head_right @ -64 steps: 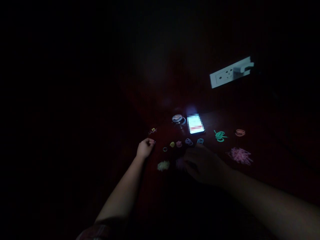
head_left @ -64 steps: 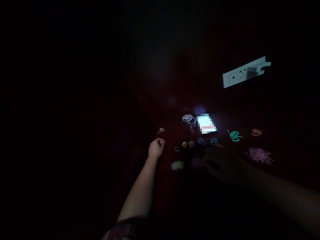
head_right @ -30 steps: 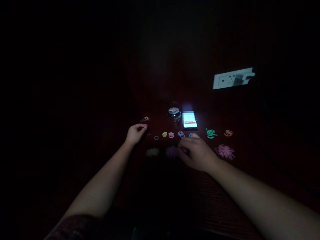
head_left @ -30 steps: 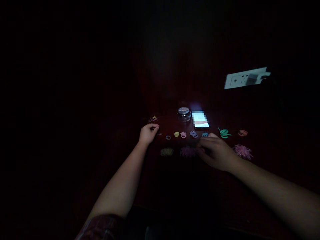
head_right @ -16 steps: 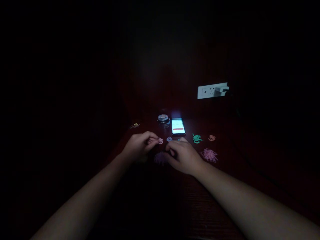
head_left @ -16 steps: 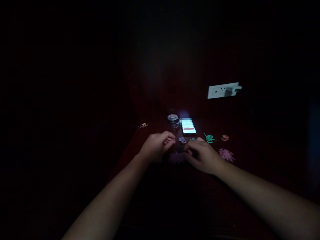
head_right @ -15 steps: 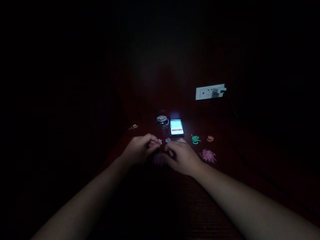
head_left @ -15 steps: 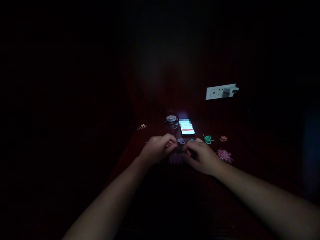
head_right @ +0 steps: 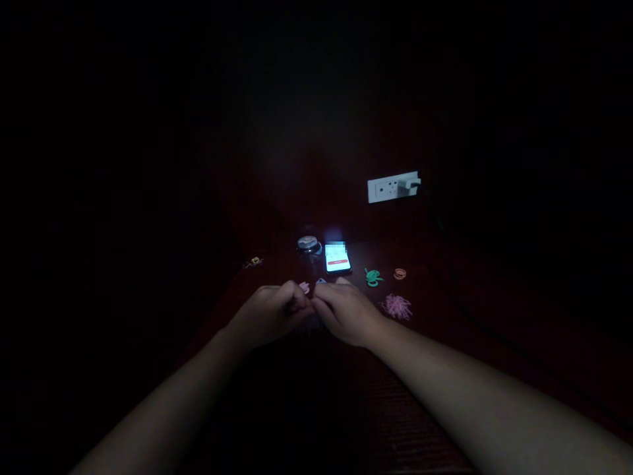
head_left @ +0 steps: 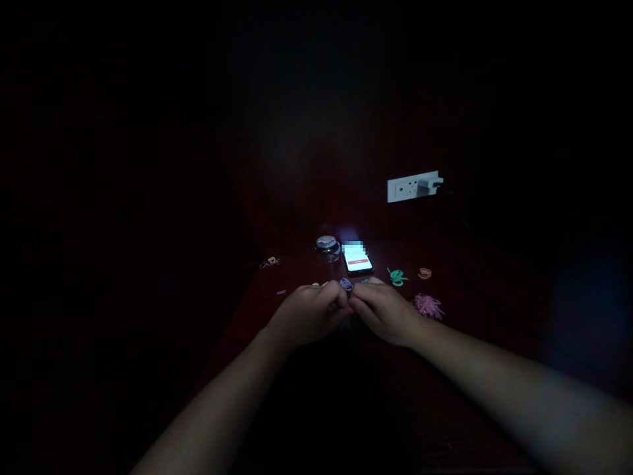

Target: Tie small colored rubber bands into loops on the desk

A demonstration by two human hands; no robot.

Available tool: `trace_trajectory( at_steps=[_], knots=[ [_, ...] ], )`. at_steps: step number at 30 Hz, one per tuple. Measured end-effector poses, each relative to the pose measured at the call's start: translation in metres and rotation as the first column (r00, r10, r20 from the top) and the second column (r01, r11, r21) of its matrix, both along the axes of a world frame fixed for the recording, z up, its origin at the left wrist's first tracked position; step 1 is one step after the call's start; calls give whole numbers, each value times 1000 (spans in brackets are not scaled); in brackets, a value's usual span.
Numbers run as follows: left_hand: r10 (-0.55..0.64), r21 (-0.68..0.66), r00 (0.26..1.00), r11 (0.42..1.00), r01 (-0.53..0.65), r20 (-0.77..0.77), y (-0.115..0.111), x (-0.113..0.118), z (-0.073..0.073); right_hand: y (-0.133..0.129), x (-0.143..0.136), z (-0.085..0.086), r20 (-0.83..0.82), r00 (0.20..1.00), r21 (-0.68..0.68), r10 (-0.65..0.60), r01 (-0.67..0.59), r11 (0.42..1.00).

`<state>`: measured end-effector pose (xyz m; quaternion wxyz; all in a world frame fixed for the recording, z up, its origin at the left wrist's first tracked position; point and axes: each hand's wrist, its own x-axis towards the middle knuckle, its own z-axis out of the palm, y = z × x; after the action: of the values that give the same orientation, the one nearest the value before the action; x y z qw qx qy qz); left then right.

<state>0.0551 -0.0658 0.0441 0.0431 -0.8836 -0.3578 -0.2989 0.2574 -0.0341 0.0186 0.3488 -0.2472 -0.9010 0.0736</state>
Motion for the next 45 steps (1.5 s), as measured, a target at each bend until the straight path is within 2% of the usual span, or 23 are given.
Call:
trace_trajectory(
  at_steps=[10,16,23,27,36,45],
  knots=[
    [11,-17,1000,1000,-11,-3,1,-2,1,-2,-1,-2,-66,996,-8,-60,60,998],
    [27,7,999,1000,-27,-23,2,-3,1,-3,0,-1,-110,993,7,49,-49,999],
    [59,-9,998,998,-60,-14,5,-6,-1,0,-1,-6,-123,992,52,18,-12,999],
    [57,33,998,998,-58,7,6,-8,-1,2,-2,-6,-149,988,64,-29,39,997],
    [5,222,999,975,2,-32,6,-8,5,3,-1,-7,-171,983,57,-75,85,995],
    [-30,227,1000,973,30,-2,4,-9,5,5,-2,-8,-160,982,59,-101,111,992]
  ],
)
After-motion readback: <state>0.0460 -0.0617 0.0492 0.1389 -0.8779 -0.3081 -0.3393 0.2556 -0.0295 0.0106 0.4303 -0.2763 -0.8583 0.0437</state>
